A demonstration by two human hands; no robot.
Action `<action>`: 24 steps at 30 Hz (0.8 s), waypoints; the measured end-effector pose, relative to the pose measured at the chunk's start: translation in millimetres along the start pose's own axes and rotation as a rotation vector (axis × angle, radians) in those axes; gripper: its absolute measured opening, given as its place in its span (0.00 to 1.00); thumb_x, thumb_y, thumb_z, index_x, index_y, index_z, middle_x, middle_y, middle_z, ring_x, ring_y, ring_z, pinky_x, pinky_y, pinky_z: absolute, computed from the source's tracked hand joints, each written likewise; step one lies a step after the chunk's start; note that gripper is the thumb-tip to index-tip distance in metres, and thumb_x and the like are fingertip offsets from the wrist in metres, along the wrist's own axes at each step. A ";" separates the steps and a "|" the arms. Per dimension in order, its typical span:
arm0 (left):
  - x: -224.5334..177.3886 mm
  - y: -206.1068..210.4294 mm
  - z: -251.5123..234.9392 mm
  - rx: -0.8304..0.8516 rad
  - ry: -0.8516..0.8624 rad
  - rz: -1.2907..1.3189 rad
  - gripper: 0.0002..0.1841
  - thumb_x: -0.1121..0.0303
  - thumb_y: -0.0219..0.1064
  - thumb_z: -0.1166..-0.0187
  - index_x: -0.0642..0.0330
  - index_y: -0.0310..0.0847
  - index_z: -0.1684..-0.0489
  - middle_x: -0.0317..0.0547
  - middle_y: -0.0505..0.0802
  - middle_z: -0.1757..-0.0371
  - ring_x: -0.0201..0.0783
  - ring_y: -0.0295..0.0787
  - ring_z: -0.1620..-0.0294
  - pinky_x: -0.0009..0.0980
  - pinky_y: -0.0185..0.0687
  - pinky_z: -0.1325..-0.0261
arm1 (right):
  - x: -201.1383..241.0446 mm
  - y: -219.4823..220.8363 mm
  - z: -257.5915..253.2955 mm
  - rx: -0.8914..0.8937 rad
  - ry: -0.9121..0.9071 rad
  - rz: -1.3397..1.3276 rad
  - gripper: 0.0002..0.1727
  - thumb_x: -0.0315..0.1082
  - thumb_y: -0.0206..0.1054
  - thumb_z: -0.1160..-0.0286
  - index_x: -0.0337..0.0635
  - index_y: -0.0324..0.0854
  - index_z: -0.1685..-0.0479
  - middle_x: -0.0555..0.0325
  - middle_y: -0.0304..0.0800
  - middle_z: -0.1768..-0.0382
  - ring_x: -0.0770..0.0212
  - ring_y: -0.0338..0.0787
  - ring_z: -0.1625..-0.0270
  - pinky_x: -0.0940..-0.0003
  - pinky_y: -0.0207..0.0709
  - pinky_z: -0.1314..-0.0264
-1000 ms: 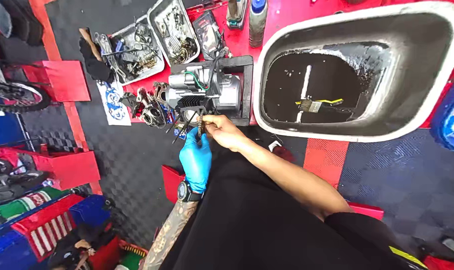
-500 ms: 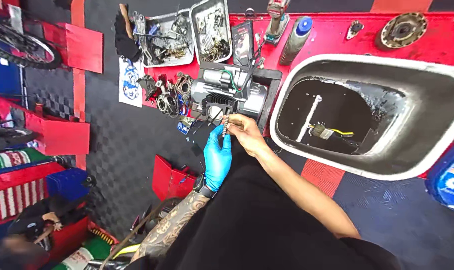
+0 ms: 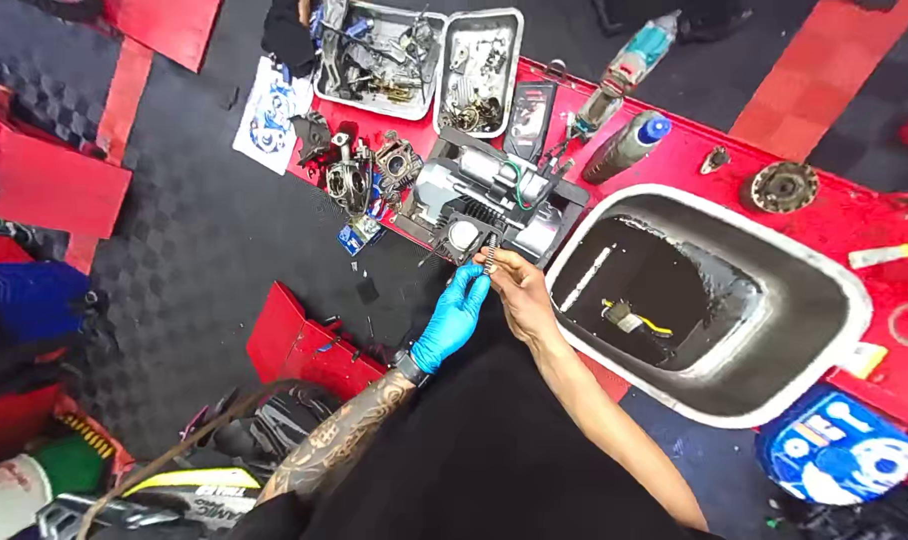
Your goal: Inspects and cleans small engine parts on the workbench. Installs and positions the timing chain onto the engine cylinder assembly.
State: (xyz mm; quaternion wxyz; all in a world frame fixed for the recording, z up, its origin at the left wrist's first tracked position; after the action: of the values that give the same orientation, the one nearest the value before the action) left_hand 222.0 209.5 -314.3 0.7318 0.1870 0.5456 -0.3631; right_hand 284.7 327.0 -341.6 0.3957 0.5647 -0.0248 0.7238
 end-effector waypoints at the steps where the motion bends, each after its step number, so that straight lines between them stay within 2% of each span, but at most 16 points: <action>1: 0.9 -2.8 -0.3 0.019 0.014 -0.019 0.19 0.65 0.52 0.06 0.72 0.77 0.31 0.55 0.86 0.32 0.34 0.81 0.28 0.31 0.76 0.22 | 0.4 0.2 0.3 0.001 -0.001 0.010 0.16 0.22 0.61 0.20 0.26 0.80 0.35 0.41 0.91 0.41 0.52 0.91 0.37 0.58 0.86 0.33; 5: -1.7 -7.4 0.7 0.069 -0.049 0.017 0.21 0.63 0.56 0.08 0.71 0.77 0.27 0.58 0.81 0.22 0.38 0.76 0.20 0.33 0.71 0.16 | 2.9 -1.3 2.6 0.014 -0.018 0.095 0.18 0.23 0.60 0.17 0.25 0.79 0.33 0.41 0.92 0.39 0.53 0.91 0.35 0.59 0.85 0.30; 7: -0.1 -5.5 1.0 0.036 -0.063 0.041 0.21 0.64 0.61 0.11 0.71 0.77 0.28 0.61 0.79 0.20 0.40 0.77 0.20 0.34 0.75 0.18 | 3.0 -2.6 2.1 0.040 -0.043 0.149 0.18 0.24 0.60 0.16 0.25 0.79 0.31 0.42 0.91 0.38 0.53 0.90 0.33 0.59 0.84 0.28; 8: 1.1 -4.7 1.2 0.014 -0.064 0.010 0.22 0.64 0.64 0.12 0.70 0.78 0.28 0.59 0.80 0.20 0.39 0.81 0.23 0.33 0.79 0.22 | 2.2 -3.5 1.8 0.045 -0.048 0.163 0.18 0.24 0.60 0.16 0.26 0.79 0.31 0.42 0.91 0.37 0.53 0.90 0.33 0.59 0.84 0.28; 10: 2.5 -4.4 2.9 -0.054 -0.012 -0.170 0.21 0.62 0.66 0.14 0.66 0.81 0.29 0.56 0.87 0.27 0.37 0.89 0.33 0.33 0.85 0.28 | -1.5 -6.4 0.5 0.038 -0.044 0.135 0.18 0.24 0.60 0.17 0.27 0.79 0.32 0.42 0.91 0.39 0.53 0.91 0.36 0.59 0.86 0.32; 13: 1.1 -4.3 7.1 -0.224 0.166 -0.597 0.19 0.60 0.63 0.13 0.59 0.89 0.34 0.48 0.98 0.49 0.40 0.96 0.50 0.41 0.90 0.40 | -11.2 -8.6 -5.6 0.018 -0.027 0.063 0.17 0.22 0.60 0.19 0.28 0.79 0.34 0.43 0.91 0.43 0.54 0.92 0.43 0.60 0.89 0.43; 15: -2.5 -2.5 8.2 -0.284 0.301 -0.752 0.17 0.63 0.64 0.14 0.62 0.91 0.38 0.48 0.99 0.52 0.44 0.98 0.55 0.46 0.92 0.45 | -15.9 -8.1 -10.1 -0.001 -0.035 0.054 0.15 0.20 0.61 0.21 0.29 0.81 0.38 0.45 0.93 0.45 0.56 0.93 0.47 0.62 0.90 0.49; 19: -5.8 0.5 5.8 -0.389 0.425 -0.860 0.14 0.65 0.68 0.19 0.63 0.94 0.46 0.48 0.99 0.61 0.42 0.97 0.67 0.41 0.93 0.61 | -16.5 -8.6 -11.8 -0.058 -0.103 0.098 0.12 0.23 0.68 0.22 0.30 0.86 0.42 0.46 0.95 0.48 0.58 0.96 0.53 0.64 0.92 0.55; 22: -11.8 1.8 3.6 -0.431 0.453 -0.907 0.14 0.63 0.69 0.18 0.64 0.95 0.49 0.48 0.98 0.69 0.42 0.96 0.72 0.40 0.91 0.66 | -13.9 -10.0 -12.3 -0.100 -0.111 0.181 0.11 0.25 0.72 0.23 0.33 0.88 0.45 0.51 0.96 0.55 0.63 0.95 0.64 0.68 0.91 0.62; 24: -16.0 1.9 3.6 -0.424 0.452 -0.942 0.14 0.63 0.68 0.18 0.65 0.94 0.48 0.49 0.97 0.70 0.42 0.95 0.73 0.40 0.91 0.68 | -12.2 -10.9 -13.3 -0.077 -0.086 0.178 0.11 0.25 0.72 0.23 0.33 0.88 0.45 0.52 0.96 0.57 0.63 0.94 0.66 0.67 0.92 0.63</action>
State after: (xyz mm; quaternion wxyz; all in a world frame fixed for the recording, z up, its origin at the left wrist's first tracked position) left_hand 223.5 213.7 -298.4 0.3774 -0.1549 0.7743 -0.4838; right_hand 281.3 334.2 -361.1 0.3502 0.5750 -0.1196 0.7297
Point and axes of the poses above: each hand's wrist, its own z-axis away from the middle knuckle, its own y-axis out of the palm, x = y × z, the point moved 4 cm from there along -z, towards the middle knuckle
